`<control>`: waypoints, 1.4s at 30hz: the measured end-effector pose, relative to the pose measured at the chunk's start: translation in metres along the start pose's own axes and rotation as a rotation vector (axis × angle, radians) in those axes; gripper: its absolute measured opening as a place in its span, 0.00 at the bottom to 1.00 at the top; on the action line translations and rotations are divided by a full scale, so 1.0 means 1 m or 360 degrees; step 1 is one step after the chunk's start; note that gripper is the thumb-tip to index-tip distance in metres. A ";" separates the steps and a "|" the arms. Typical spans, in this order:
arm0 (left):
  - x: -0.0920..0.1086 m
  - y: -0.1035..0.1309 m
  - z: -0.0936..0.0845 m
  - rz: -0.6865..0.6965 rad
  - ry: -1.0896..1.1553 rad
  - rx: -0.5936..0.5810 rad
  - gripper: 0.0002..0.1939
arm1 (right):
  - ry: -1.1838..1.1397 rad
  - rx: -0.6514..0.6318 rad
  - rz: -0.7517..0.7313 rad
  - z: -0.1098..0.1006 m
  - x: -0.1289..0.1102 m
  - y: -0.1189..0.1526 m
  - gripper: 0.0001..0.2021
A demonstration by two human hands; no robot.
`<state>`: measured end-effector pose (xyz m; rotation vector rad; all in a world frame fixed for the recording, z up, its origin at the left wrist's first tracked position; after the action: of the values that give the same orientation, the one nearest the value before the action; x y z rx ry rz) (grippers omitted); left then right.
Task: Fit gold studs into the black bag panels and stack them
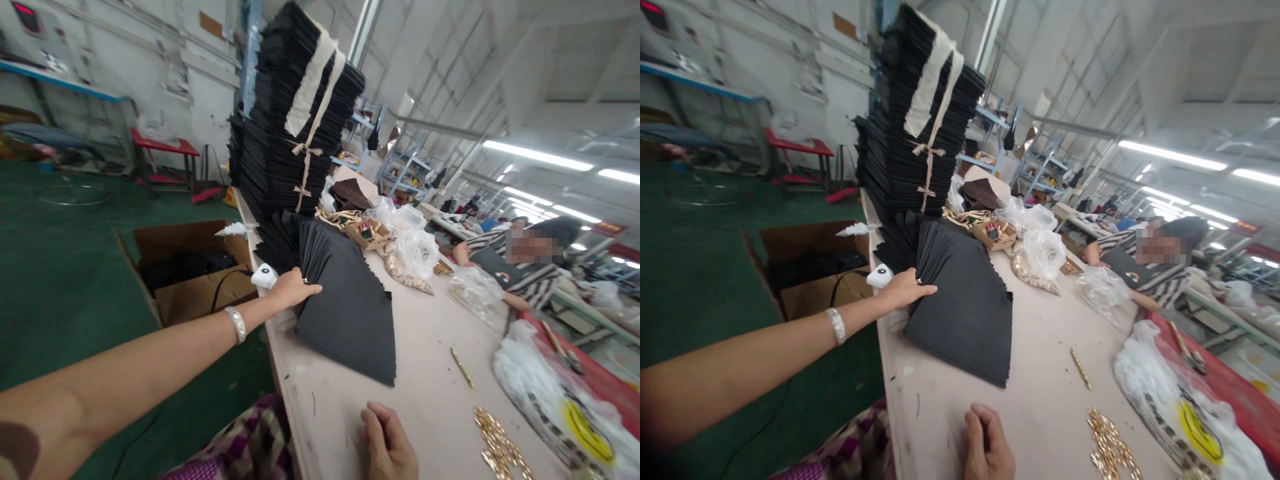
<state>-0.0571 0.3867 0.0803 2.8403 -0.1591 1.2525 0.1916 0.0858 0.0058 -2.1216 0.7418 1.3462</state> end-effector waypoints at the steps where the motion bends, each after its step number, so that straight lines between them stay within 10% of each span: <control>1: -0.002 0.003 0.000 0.0003 0.0030 0.0022 0.29 | -0.0009 -0.0063 -0.0002 0.001 -0.005 -0.002 0.18; 10: -0.028 0.070 0.021 0.0030 0.0561 -0.0071 0.13 | 0.0612 -0.0369 -0.0618 0.056 -0.098 -0.054 0.11; 16: -0.033 0.116 0.036 -0.0088 0.0930 -0.0334 0.14 | 0.0810 -0.0596 -0.0726 0.084 -0.086 -0.036 0.09; 28: -0.035 0.201 0.078 -0.0464 0.1381 -0.0935 0.22 | 0.0166 -0.1005 -0.0132 0.009 -0.059 0.057 0.07; 42: -0.036 0.214 0.093 -0.0620 0.1480 -0.1041 0.22 | -0.0310 -0.0880 0.0652 0.071 -0.036 0.007 0.17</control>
<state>-0.0358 0.1704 -0.0112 1.4774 0.0214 1.8121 0.1284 0.1347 0.0108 -2.2642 0.8212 2.1503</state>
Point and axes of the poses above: each hand's wrist, its own y-axis away from the middle knuckle, its own z-axis out of the palm, x = y × z, the point moved 9 cm from there along -y, towards the middle knuckle, and after that the axes turned 4 degrees about z, right-handed, at the moved point
